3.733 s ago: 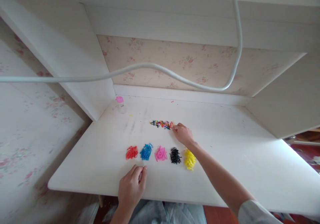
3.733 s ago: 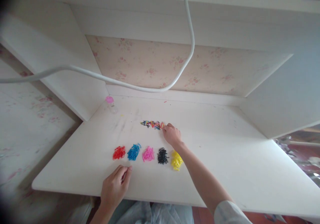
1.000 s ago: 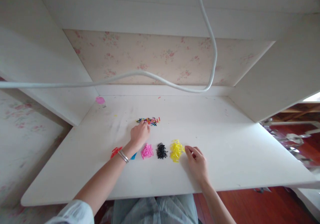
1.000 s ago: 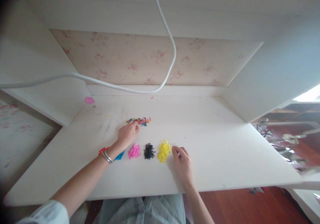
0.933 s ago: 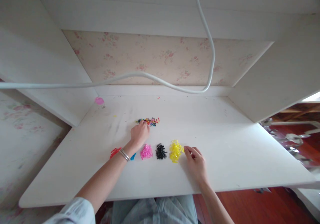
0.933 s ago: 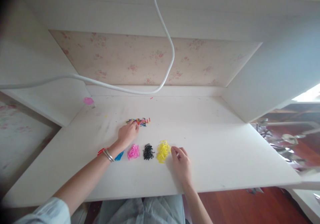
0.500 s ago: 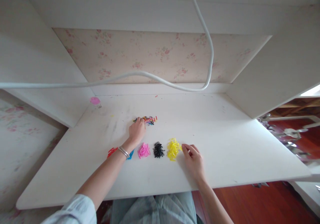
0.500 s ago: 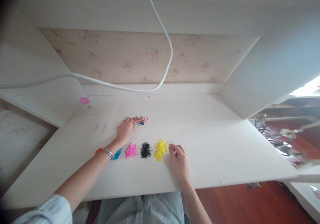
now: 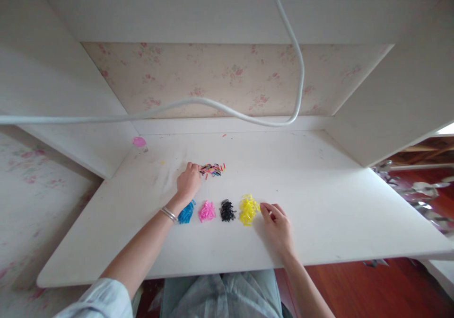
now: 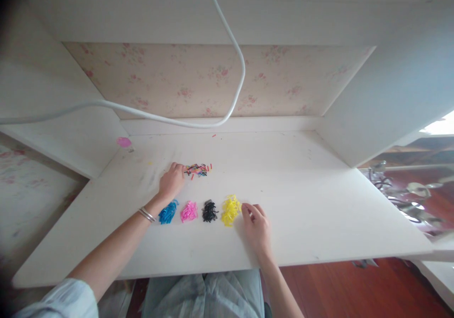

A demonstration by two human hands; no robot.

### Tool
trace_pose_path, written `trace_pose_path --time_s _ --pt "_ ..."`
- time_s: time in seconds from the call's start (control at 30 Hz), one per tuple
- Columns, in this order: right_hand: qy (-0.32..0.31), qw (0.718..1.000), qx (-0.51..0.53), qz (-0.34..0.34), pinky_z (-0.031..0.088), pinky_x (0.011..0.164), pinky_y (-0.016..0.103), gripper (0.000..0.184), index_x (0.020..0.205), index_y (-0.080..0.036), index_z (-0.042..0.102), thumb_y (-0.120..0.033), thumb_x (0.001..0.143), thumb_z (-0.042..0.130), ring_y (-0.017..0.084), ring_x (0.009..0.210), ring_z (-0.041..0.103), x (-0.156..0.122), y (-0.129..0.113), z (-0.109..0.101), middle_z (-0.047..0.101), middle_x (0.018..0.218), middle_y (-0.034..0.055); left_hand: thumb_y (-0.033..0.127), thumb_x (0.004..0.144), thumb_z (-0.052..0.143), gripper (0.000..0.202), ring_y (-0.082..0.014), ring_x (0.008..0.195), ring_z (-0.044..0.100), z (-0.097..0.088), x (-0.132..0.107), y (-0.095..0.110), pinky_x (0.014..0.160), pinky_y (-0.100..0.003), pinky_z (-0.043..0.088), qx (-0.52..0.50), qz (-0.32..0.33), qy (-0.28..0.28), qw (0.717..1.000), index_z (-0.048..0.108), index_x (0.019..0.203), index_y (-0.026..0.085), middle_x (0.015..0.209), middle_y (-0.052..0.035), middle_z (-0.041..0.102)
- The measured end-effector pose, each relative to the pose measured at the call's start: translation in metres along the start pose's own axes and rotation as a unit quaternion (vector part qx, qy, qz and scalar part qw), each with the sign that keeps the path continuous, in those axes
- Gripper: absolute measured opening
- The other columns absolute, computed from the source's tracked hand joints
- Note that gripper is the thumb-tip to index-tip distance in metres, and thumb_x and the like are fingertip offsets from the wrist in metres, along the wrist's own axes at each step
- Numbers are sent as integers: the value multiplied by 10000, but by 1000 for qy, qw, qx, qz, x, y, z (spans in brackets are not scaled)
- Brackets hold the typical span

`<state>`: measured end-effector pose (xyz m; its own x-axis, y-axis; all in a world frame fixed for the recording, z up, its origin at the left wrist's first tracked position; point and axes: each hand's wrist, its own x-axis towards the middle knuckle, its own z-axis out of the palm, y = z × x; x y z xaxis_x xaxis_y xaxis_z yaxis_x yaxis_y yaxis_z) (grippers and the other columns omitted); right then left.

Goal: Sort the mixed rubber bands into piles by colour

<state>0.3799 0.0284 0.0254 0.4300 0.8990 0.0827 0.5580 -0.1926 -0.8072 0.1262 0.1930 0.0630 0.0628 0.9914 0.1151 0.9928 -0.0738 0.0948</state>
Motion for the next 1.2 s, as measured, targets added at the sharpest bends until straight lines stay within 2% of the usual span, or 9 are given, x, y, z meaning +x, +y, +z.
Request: trace_pose_path --time_s 0.27,0.37,0.47,0.67,0.8,0.93,1.03,1.1,1.2 --pt "-3 1000 -1 1 418 626 252 412 886 -228 708 -544 859 444 123 596 513 -1 1 1 640 841 21 370 949 257 401 -161 850 628 -7 -3 -6 725 -271 463 -15 15 -38 999 618 1047 223 1099 -70 584" --pt "-8 1000 0 2 418 616 255 432 890 -220 710 -556 855 441 127 592 514 -1 1 1 643 845 30 430 928 312 395 -153 841 629 -6 -10 -4 726 -261 464 -22 33 -57 998 655 973 239 1068 -51 606" --pt "-9 1000 -3 0 419 614 257 451 888 -214 711 -566 854 431 127 587 514 -1 0 1 646 845 37 470 913 335 407 -158 853 631 -2 -17 2 723 -262 468 -28 40 -63 997 657 984 232 1087 -58 609" --pt "-8 1000 -6 -1 426 625 259 469 894 -212 711 -573 853 414 129 590 519 -2 -1 1 650 841 41 417 930 308 407 -171 851 632 2 -16 12 723 -276 470 -38 32 -52 997 645 995 199 1073 -86 614" --pt "-11 1000 -5 -3 419 617 253 449 897 -215 710 -556 862 419 126 591 523 -2 0 1 649 844 36 356 921 343 328 -160 790 632 -6 -18 10 704 -278 468 -55 32 -43 997 631 987 212 1060 -66 611" --pt "-12 1000 -10 -8 412 609 253 451 890 -211 713 -560 858 429 123 580 516 -2 2 2 645 825 32 331 918 359 279 -147 866 623 -23 -33 -10 755 -257 462 -81 16 -23 996 611 993 238 1083 -39 606" --pt "-17 1000 -6 -1 410 609 252 438 904 -212 711 -558 855 446 125 589 515 -3 2 1 647 833 31 347 910 378 274 -144 897 613 -33 -55 -40 801 -244 455 -131 -19 18 991 606 982 213 1035 -45 625" --pt "-19 1000 1 8 408 599 255 439 917 -206 709 -562 847 462 129 590 509 -4 3 1 648 837 37 379 890 410 273 -148 841 617 -35 -73 -62 776 -249 462 -167 -59 44 983 615 953 210 963 -40 638" --pt "-18 999 21 24 407 585 253 439 922 -194 710 -565 828 495 130 594 505 -3 4 -1 652 847 43 394 872 427 269 -146 792 623 -34 -100 -90 715 -249 466 -176 -98 39 979 618 938 217 951 -32 641"
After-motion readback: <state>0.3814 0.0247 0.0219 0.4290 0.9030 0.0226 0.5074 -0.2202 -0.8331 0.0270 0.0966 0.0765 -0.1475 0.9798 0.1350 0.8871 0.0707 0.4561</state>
